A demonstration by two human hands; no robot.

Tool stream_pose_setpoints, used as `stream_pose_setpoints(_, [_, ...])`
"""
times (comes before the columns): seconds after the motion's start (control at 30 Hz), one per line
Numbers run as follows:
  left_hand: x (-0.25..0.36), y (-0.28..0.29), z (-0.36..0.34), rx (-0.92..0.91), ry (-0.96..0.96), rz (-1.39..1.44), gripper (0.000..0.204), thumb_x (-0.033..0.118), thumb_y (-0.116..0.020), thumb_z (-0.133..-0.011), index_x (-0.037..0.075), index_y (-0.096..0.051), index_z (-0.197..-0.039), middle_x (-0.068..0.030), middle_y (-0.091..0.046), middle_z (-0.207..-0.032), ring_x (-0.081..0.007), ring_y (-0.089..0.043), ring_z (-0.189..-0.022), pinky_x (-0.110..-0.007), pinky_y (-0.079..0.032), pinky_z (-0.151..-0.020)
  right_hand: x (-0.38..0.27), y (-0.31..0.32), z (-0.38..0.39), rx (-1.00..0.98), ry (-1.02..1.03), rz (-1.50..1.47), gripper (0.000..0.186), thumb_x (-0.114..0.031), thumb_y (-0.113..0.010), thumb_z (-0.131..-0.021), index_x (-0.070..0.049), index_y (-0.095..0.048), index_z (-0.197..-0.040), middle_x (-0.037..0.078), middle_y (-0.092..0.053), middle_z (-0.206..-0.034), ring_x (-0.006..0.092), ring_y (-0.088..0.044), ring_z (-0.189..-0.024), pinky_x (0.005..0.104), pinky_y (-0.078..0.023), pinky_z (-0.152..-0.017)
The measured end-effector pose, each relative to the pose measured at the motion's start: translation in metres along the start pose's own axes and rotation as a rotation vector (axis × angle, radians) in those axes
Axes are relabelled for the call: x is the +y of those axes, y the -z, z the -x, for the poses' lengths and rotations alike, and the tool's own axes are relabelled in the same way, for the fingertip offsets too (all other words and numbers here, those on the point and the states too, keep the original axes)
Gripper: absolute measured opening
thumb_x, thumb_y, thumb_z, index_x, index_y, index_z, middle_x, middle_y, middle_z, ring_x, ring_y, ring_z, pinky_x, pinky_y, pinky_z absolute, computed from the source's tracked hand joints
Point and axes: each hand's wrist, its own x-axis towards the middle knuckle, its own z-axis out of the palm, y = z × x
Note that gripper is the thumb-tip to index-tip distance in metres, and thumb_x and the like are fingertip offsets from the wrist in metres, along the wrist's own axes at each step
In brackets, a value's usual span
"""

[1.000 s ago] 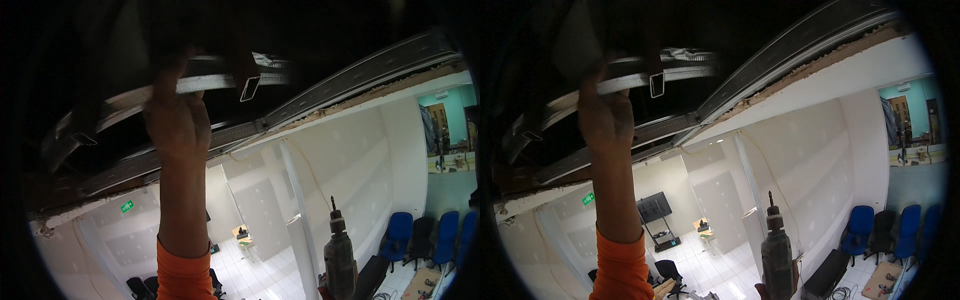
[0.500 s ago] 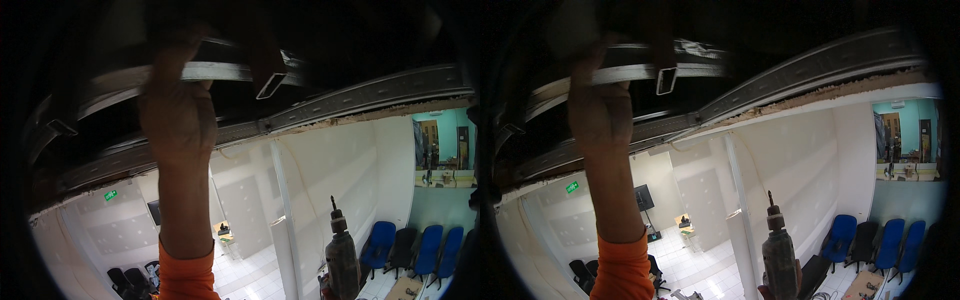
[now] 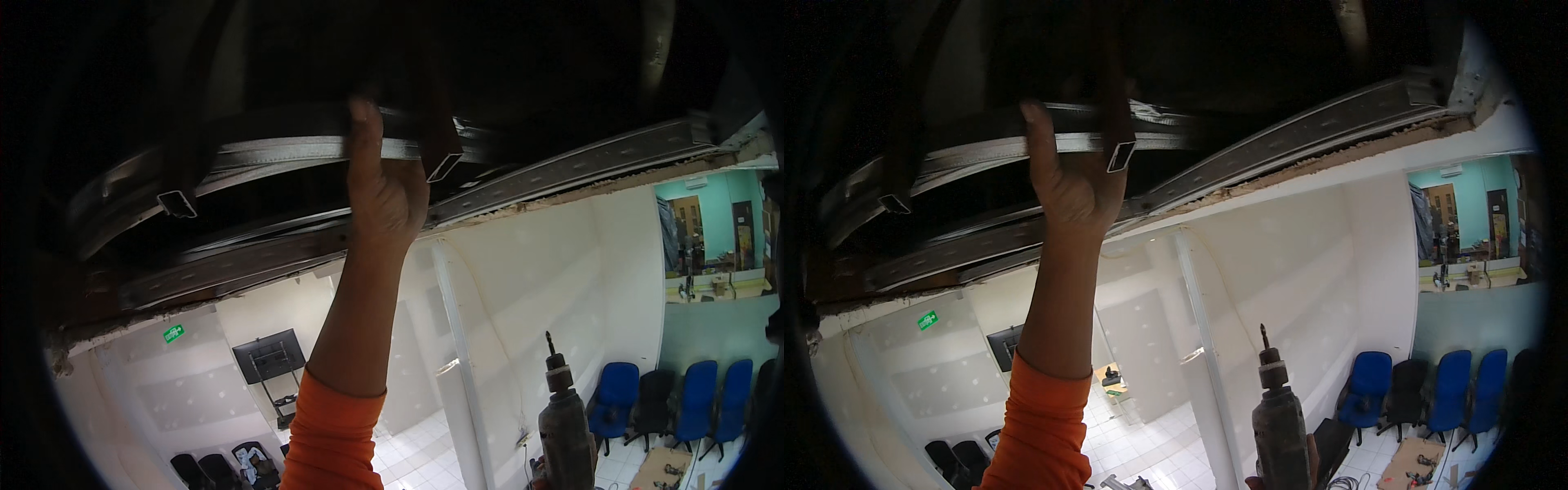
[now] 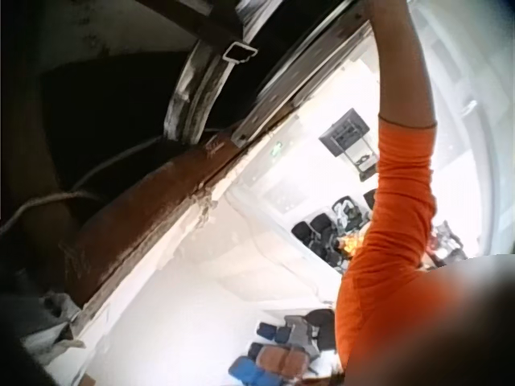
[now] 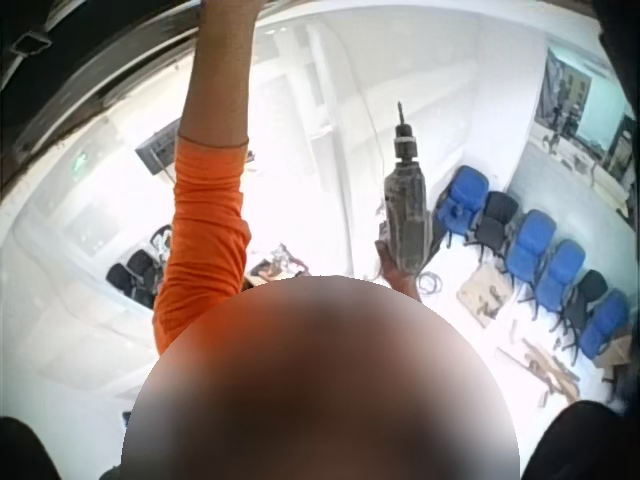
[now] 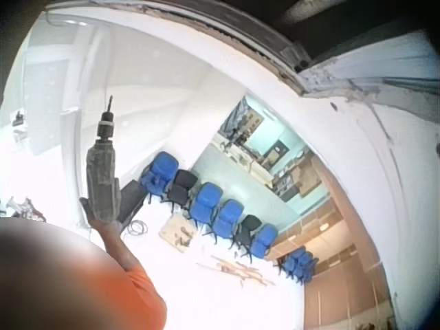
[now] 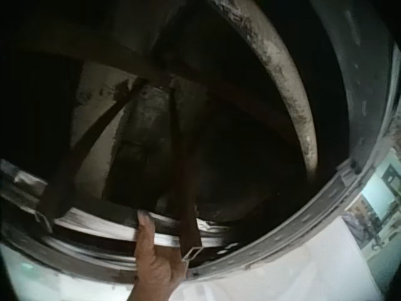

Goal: The person uses a hammer to remove old ceiling material, then switches to a drill to secure metal ceiling tracks. They repeatedly insert screws and drive them into the ceiling framework while standing on a ladder. A second worker is visible in the background working on a wall.

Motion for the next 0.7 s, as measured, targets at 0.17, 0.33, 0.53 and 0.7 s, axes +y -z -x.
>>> stream_pose_setpoints(0.17, [-0.024,0.019,0.003,-0.072,0.026,0.036,0.072,0.044,-0.068,-0.094,0.008,-0.034,-0.146,-0.0188,-0.037,-0.148,-0.0264,-0.042,-0.135,-0.042,-0.032,-0.118,-0.008,0.002,0.025,-0.076,0.005,0.178,0.093,-0.04,-0.079,-0.083,-0.014,-0.028,-0.156,0.021,-0.053,-0.143,0.0451,-0.037,-0.141,0.0523,-0.033,-0.114])
stream_pose_setpoints(0.33, [-0.041,0.052,-0.016,-0.154,-0.833,-0.886,0.097,0.014,-0.073,-0.085,0.004,-0.006,-0.154,-0.0234,-0.013,-0.16,-0.0328,-0.019,-0.147,-0.047,-0.012,-0.123,-0.019,0.017,0.022,-0.041,-0.118,0.002,0.085,-0.043,-0.076,-0.085,-0.012,-0.032,-0.151,0.019,-0.054,-0.138,0.0418,-0.037,-0.136,0.0516,-0.034,-0.111])
stream_pose_setpoints(0.53, [-0.055,0.051,-0.016,-0.144,-1.089,-1.125,0.111,-0.017,-0.065,-0.083,0.014,0.011,-0.158,-0.0232,-0.023,-0.156,-0.0343,-0.046,-0.135,-0.05,-0.032,-0.117,-0.038,0.041,0.0,0.084,-0.356,-0.437,0.073,-0.043,-0.071,-0.088,-0.009,-0.038,-0.144,0.016,-0.056,-0.13,0.0359,-0.043,-0.125,0.0472,-0.037,-0.104])
stream_pose_setpoints(0.7, [-0.062,0.043,-0.009,-0.064,-0.609,-0.348,0.107,-0.004,-0.073,-0.08,0.006,0.0,-0.158,-0.0205,-0.028,-0.156,-0.0342,-0.031,-0.144,-0.05,-0.007,-0.124,-0.05,0.05,-0.006,0.128,-0.394,-0.602,0.065,-0.043,-0.067,-0.091,-0.007,-0.042,-0.138,0.015,-0.057,-0.123,0.0309,-0.048,-0.115,0.0435,-0.041,-0.099])
